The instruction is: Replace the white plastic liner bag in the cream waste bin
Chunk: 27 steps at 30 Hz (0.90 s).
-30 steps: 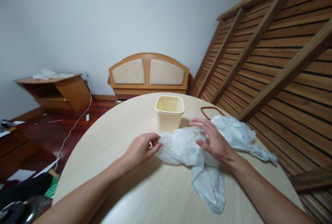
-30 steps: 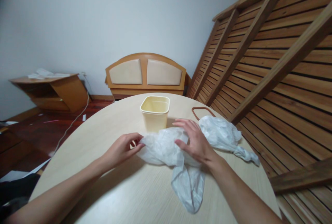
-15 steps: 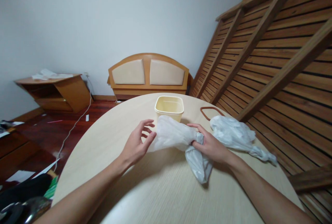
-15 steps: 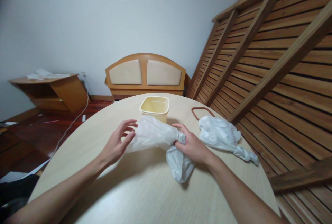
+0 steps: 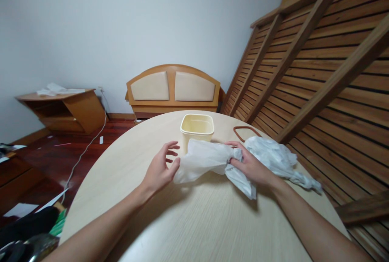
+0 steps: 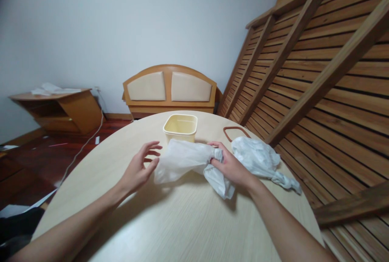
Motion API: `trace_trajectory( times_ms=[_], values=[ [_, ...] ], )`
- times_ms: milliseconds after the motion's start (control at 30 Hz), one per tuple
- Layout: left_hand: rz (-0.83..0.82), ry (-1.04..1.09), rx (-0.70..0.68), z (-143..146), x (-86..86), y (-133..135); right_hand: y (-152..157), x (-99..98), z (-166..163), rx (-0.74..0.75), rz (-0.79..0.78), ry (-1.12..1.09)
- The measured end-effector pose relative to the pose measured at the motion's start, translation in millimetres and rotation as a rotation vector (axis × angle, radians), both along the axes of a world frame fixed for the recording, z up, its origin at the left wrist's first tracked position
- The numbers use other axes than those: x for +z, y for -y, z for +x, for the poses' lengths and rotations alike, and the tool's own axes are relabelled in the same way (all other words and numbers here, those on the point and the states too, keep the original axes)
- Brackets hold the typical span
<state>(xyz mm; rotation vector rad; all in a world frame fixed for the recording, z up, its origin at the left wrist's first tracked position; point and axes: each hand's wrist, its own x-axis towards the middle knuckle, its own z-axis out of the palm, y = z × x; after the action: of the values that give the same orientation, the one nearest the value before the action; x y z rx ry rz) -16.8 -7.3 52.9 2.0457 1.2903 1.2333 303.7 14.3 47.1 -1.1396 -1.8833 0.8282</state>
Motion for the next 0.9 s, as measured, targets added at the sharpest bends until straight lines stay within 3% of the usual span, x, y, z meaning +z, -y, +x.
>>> trace_trajectory(
  times_ms=[133, 233, 433, 533, 700, 900],
  values=[
    [0.445, -0.261, -0.124, 1, 6.0, 11, 4, 0.7, -6, 0.065, 0.097, 0.093],
    [0.525, -0.485, -0.224, 8, 1.1, 15, 9, 2.9, -12, 0.114, 0.132, 0.128],
    [0.297, -0.644, -0.254, 16, -16.6, 9, 14, 1.5, -14, 0.213, 0.258, 0.331],
    [0.17, -0.689, -0.291, 15, -14.8, 9, 18, -0.5, -15, 0.242, 0.24, 0.459],
    [0.104, -0.726, -0.333, 16, -12.6, 8, 21, -4.9, -21, 0.287, 0.215, 0.516],
    [-0.008, -0.607, -0.191, 18, -27.4, 1, 19, -12.7, -30, 0.323, 0.204, 0.426]
  ],
)
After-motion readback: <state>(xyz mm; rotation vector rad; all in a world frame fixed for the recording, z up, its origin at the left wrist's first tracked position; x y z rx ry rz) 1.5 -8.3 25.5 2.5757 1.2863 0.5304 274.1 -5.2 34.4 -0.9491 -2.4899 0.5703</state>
